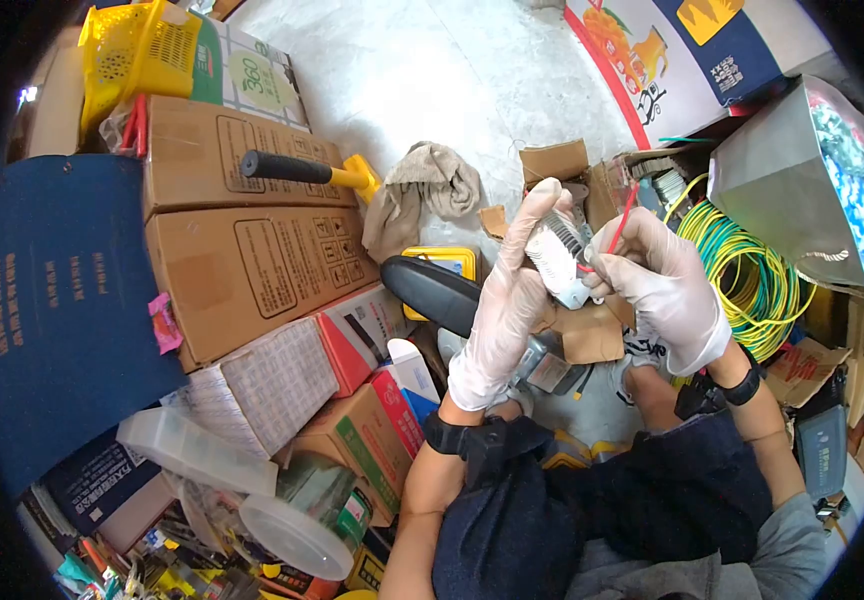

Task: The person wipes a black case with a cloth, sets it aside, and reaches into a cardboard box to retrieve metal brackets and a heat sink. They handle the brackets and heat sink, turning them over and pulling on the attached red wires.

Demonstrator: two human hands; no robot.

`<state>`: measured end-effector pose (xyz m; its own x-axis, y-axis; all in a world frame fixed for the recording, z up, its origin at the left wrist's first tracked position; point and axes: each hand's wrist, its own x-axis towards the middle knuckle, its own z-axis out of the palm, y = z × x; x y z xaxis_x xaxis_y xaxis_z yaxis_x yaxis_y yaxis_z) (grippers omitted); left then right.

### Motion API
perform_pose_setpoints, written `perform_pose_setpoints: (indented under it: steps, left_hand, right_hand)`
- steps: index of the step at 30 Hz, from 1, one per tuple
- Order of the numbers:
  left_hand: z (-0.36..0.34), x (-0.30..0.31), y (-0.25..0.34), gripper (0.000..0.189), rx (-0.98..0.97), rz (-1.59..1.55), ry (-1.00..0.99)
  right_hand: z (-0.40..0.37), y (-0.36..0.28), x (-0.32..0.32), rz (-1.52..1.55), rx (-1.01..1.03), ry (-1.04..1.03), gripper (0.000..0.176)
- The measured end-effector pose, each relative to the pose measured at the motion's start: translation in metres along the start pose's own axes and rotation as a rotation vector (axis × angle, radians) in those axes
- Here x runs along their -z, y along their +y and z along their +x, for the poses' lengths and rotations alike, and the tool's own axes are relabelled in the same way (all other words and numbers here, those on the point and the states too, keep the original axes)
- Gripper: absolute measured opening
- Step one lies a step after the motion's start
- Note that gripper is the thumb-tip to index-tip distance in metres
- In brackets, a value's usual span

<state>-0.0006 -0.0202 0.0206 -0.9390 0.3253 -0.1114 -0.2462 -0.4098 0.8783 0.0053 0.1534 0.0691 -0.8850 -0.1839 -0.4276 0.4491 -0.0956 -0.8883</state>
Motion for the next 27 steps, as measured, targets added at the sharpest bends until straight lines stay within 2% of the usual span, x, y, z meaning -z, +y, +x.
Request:
perform_pose_setpoints:
  steps: [1, 2, 5, 6, 8, 11, 13, 16, 20, 22, 23, 25, 27]
  left_hand:
    - [0.002, 0.002, -0.005, 0.050, -0.009, -0.071, 0.029]
    - [0.002, 0.001, -0.009, 0.045, -0.113, -0.074, 0.026]
    - [0.007, -0.023, 0.008, 0.055, -0.216, -0.204, 0.079]
    - [0.008, -0.027, 0.017, 0.057, -0.187, -0.242, 0.089]
    - [0.008, -0.035, 0.037, 0.056, -0.160, -0.300, 0.109]
    - [0.011, -0.034, 0.036, 0.055, -0.137, -0.354, 0.080]
    - [0.013, -0.035, 0.045, 0.054, -0.107, -0.426, 0.043]
    - [0.011, -0.038, 0.052, 0.052, -0.097, -0.393, 0.018]
    - [0.010, -0.032, 0.046, 0.046, -0.129, -0.359, 0.020]
    - [0.003, -0.032, 0.050, 0.042, -0.104, -0.089, 0.163]
    - [0.002, -0.030, 0.050, 0.042, -0.105, -0.091, 0.164]
    - [0.000, -0.026, 0.049, 0.042, -0.201, -0.021, 0.197]
    - [-0.001, -0.031, 0.051, 0.039, -0.296, 0.009, 0.298]
  right_hand:
    - [-0.002, -0.001, -0.002, -0.068, 0.057, 0.015, 0.006]
    - [-0.003, -0.002, -0.003, -0.137, 0.115, 0.030, 0.006]
    - [-0.002, -0.010, -0.005, -0.508, 0.460, 0.078, 0.005]
    - [0.001, -0.010, -0.004, -0.508, 0.551, 0.065, 0.007]
    - [0.000, -0.018, -0.004, -0.538, 0.597, 0.072, 0.007]
    - [0.001, -0.029, -0.002, -0.628, 0.680, 0.067, 0.009]
    - [0.002, -0.037, 0.000, -0.789, 0.844, 0.050, 0.012]
    - [-0.002, -0.050, -0.001, -0.814, 0.811, 0.070, 0.013]
    - [-0.006, -0.058, -0.006, -0.766, 0.620, 0.051, 0.010]
    - [-0.005, -0.059, -0.011, -0.682, 0.555, 0.053, 0.010]
    - [-0.004, -0.059, -0.013, -0.598, 0.492, 0.058, 0.009]
    - [0.001, -0.051, -0.016, -0.633, 0.514, 0.072, 0.009]
    - [0.007, -0.034, -0.020, -0.421, 0.457, 0.140, 0.008]
